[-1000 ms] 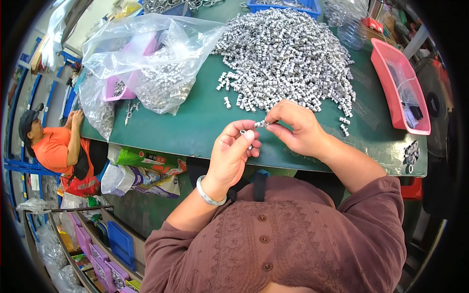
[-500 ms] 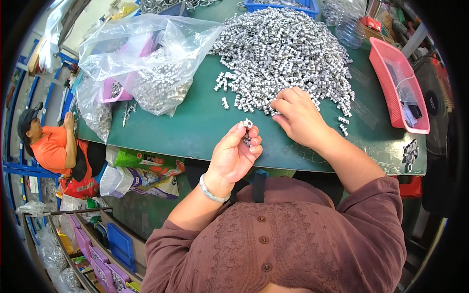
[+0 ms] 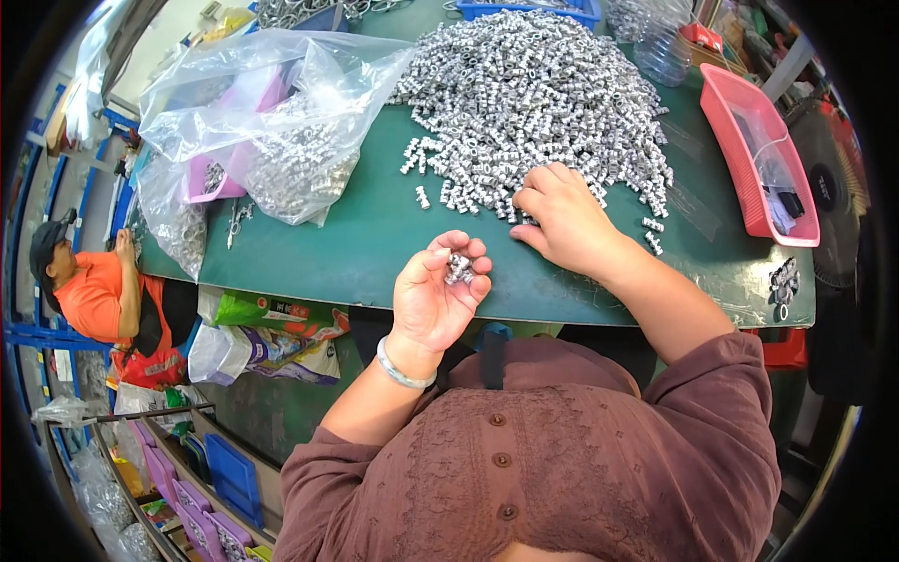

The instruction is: The person picks up and joins small silver metal components by hand, handling them one at a time and placing them into a small pile. They repeatedly take parts from a large central pile and a smaller pile to the left, connecting them before setting the finished pieces aside.

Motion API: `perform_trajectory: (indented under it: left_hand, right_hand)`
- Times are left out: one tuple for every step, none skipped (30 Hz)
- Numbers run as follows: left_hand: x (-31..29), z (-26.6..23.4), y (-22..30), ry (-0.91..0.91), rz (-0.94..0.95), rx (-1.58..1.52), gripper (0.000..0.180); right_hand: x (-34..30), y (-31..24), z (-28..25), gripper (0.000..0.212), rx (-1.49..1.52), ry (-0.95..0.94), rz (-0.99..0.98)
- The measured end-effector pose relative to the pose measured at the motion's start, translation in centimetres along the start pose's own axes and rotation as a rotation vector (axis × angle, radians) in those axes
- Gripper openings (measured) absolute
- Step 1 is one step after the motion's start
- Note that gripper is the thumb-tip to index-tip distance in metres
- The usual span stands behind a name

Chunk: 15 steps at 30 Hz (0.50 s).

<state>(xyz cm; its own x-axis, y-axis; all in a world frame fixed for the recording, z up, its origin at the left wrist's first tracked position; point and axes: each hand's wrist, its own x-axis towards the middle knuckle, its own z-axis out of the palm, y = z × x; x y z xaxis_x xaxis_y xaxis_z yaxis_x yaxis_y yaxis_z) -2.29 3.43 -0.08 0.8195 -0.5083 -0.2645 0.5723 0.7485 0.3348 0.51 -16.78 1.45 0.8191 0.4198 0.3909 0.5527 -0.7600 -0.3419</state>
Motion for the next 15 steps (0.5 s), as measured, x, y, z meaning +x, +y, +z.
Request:
perform_trajectory:
  left_hand:
    - [-0.01,0.08,-0.05,-0.001,-0.002,0.000,0.015]
    - [-0.02,0.16,-0.11,0.016,-0.012,0.019,0.015]
    - [-0.04,0.21,-0.18,0.032,-0.023,0.038,0.015]
    - [-0.07,0.23,-0.24,0.030,-0.024,0.039,0.015]
    - [-0.12,0.24,-0.30,0.066,-0.022,0.077,0.014]
    - [-0.15,0.26,-0.36,0.103,-0.019,0.115,0.013]
    - [-0.19,0.32,-0.39,0.102,-0.019,0.116,0.013]
    - [-0.23,0.42,-0.44,0.118,-0.013,0.152,0.012]
    - [-0.26,0.48,-0.46,0.135,-0.007,0.188,0.010]
    - [-0.29,0.47,-0.45,0.135,-0.006,0.189,0.010]
    - [-0.30,0.43,-0.43,0.136,-0.003,0.216,0.010]
    - [-0.33,0.42,-0.43,0.136,0.001,0.242,0.010]
    - [-0.33,0.48,-0.44,0.137,0.002,0.243,0.010]
    - [-0.34,0.60,-0.49,0.153,0.020,0.286,0.012]
    - [-0.35,0.71,-0.55,0.169,0.039,0.328,0.013]
  right_hand:
    - [0.03,-0.10,0.13,0.017,-0.036,0.006,-0.005]
    - [0.03,-0.14,0.25,0.017,-0.073,0.012,-0.010]
    - [0.05,-0.09,0.36,0.017,-0.074,0.013,-0.008]
    - [0.12,0.03,0.46,0.016,-0.069,0.017,-0.014]
    - [0.15,0.11,0.51,0.014,-0.065,0.021,-0.020]
    - [0.10,0.17,0.50,0.014,-0.066,0.023,-0.019]
    - [0.05,0.23,0.50,0.012,-0.075,0.007,-0.031]
    - [0.00,0.27,0.50,0.009,-0.083,-0.009,-0.044]
    - [-0.02,0.33,0.49,0.009,-0.082,-0.008,-0.044]
    - [-0.04,0.37,0.47,0.007,-0.082,-0.011,-0.046]
    - [-0.03,0.39,0.45,0.005,-0.082,-0.013,-0.049]
    - [-0.01,0.37,0.42,0.005,-0.081,-0.012,-0.050]
    - [0.04,0.35,0.39,0.004,-0.031,-0.008,-0.036]
    - [0.09,0.33,0.34,0.003,0.018,-0.004,-0.023]
    - [0.09,0.35,0.29,0.003,0.019,-0.003,-0.023]
